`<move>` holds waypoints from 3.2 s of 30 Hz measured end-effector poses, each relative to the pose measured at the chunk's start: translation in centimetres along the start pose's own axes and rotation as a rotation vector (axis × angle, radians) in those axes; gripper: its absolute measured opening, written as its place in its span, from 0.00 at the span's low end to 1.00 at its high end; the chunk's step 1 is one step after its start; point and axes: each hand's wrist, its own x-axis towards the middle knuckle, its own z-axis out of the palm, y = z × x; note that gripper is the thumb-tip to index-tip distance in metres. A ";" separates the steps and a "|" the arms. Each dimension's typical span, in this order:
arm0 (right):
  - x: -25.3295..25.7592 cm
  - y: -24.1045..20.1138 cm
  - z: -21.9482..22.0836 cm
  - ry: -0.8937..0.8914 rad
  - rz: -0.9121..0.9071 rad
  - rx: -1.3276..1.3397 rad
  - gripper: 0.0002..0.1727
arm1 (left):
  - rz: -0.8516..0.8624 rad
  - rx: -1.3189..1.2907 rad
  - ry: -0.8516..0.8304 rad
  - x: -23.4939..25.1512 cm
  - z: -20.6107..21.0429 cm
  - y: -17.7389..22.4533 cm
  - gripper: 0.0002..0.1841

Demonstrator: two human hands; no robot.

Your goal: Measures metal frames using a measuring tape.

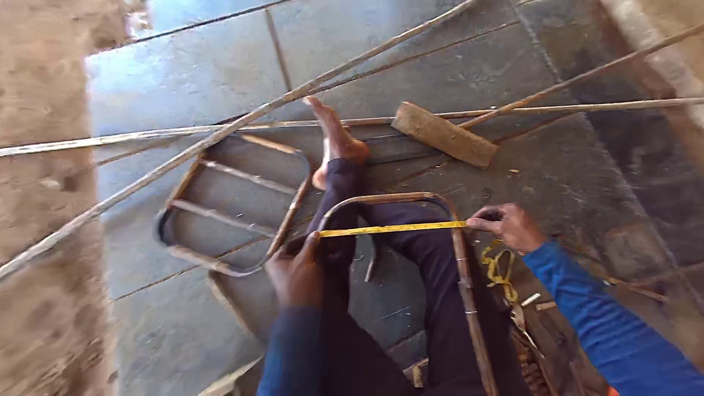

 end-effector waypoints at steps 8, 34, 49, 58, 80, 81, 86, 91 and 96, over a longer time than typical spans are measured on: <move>1.1 0.3 -0.4 -0.041 0.068 0.133 0.10 | -0.025 -0.117 0.103 -3.3 2.8 3.7 0.06; -1.6 0.9 -3.9 0.154 -0.105 0.581 0.05 | 0.044 -0.101 0.027 -0.2 -0.4 0.4 0.14; -10.9 -5.9 2.5 0.058 -0.294 0.820 0.29 | 0.257 -0.382 -0.301 -8.1 -6.9 9.2 0.20; -9.3 -10.1 2.5 0.284 -0.349 0.544 0.24 | 0.194 -0.438 -0.319 -13.7 -9.0 6.0 0.22; -10.4 -5.1 3.0 0.176 -0.136 0.539 0.25 | 0.041 -0.796 -0.718 -14.1 -7.8 1.9 0.39; -10.5 -5.2 3.1 0.187 -0.139 0.541 0.25 | 0.030 -0.833 -0.743 -14.1 -7.7 1.7 0.39; -10.5 -5.6 3.2 0.199 -0.148 0.534 0.25 | 0.006 -0.930 -0.766 -14.2 -7.7 1.5 0.37; -10.6 -5.6 3.6 0.201 -0.161 0.554 0.24 | 0.003 -0.916 -0.733 -14.5 -8.0 1.3 0.35; -11.1 -5.8 3.4 0.209 -0.182 0.549 0.26 | 0.035 -0.825 -0.637 -15.1 -7.9 1.6 0.16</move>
